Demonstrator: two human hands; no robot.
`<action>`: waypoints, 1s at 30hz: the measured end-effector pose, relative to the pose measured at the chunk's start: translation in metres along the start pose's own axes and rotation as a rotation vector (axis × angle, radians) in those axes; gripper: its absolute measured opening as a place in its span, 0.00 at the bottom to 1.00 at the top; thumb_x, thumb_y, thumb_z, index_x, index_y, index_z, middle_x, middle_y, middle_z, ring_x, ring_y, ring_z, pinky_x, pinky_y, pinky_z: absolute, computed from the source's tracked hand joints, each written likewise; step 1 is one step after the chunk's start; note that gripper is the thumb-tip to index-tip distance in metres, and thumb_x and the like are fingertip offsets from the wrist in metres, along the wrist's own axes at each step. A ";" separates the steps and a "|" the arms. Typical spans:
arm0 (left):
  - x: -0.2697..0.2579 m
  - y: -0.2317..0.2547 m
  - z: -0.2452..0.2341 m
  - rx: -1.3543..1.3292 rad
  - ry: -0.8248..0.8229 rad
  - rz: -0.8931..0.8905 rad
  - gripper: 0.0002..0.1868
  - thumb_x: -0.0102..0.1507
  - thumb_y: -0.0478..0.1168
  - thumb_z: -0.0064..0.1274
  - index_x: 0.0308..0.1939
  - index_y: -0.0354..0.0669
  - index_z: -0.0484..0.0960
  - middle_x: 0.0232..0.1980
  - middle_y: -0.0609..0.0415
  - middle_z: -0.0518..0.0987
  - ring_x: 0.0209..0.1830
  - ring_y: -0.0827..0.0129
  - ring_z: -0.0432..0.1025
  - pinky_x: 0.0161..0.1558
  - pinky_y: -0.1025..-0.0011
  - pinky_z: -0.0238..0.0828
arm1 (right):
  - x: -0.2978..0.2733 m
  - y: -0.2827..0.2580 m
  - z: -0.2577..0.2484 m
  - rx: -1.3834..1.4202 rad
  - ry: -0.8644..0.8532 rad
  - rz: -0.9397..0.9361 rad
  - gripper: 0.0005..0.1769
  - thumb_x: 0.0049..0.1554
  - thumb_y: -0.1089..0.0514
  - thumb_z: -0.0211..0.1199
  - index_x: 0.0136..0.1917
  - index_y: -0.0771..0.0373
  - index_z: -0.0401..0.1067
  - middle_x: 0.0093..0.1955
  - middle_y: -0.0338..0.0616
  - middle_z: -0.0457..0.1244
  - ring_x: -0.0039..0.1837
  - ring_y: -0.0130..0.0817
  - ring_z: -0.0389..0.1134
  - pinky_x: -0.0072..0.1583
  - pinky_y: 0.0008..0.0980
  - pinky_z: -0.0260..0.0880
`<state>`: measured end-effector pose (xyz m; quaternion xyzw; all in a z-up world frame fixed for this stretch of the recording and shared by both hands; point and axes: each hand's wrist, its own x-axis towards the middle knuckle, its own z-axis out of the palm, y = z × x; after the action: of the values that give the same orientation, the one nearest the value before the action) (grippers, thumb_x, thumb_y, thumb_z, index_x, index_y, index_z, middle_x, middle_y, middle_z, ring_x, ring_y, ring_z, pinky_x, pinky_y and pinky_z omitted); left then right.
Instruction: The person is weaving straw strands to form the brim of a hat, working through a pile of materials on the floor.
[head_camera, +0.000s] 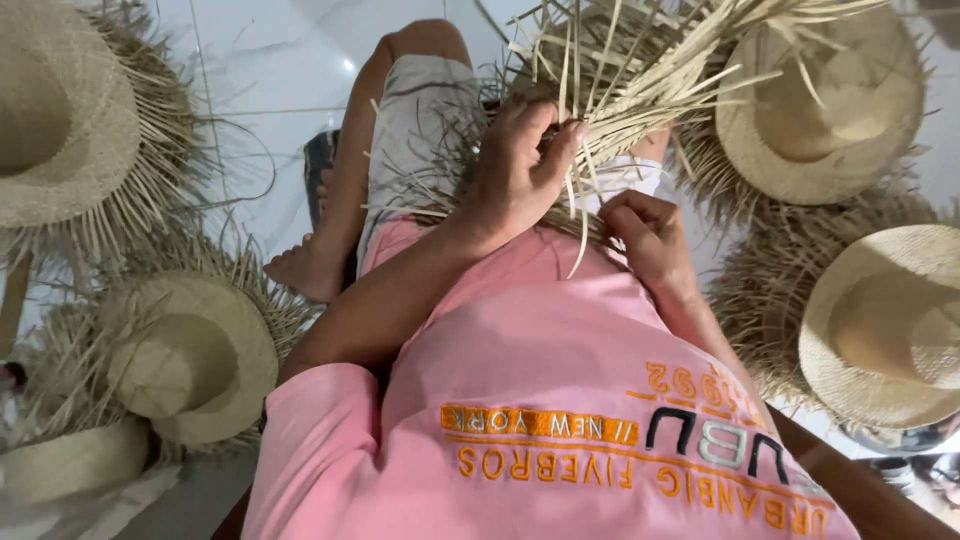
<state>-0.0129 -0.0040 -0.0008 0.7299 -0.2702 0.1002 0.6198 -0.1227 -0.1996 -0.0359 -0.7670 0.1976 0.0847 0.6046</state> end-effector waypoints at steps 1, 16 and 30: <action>0.000 -0.002 0.001 -0.018 -0.017 0.022 0.08 0.65 0.30 0.55 0.34 0.34 0.71 0.38 0.49 0.71 0.34 0.62 0.65 0.36 0.65 0.66 | 0.000 0.023 -0.009 -0.057 -0.008 0.034 0.11 0.59 0.61 0.56 0.45 0.66 0.78 0.36 0.35 0.64 0.41 0.22 0.59 0.47 0.20 0.58; 0.001 0.039 -0.041 -0.315 -0.219 -0.382 0.03 0.69 0.32 0.54 0.44 0.33 0.79 0.33 0.57 0.78 0.26 0.78 0.66 0.29 0.80 0.62 | 0.025 -0.065 -0.014 0.206 0.412 -0.308 0.10 0.62 0.65 0.49 0.49 0.69 0.72 0.41 0.41 0.61 0.43 0.26 0.54 0.49 0.25 0.56; -0.023 -0.022 -0.069 -0.479 0.167 -0.434 0.21 0.69 0.33 0.57 0.63 0.37 0.65 0.46 0.38 0.78 0.41 0.61 0.76 0.44 0.65 0.74 | 0.049 -0.048 0.033 -0.685 0.192 -0.642 0.37 0.63 0.58 0.67 0.81 0.62 0.56 0.80 0.57 0.51 0.83 0.60 0.48 0.81 0.62 0.44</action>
<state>-0.0074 0.0705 -0.0156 0.5933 -0.0724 -0.0408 0.8007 -0.0553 -0.1681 -0.0194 -0.9487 -0.0334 -0.1174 0.2917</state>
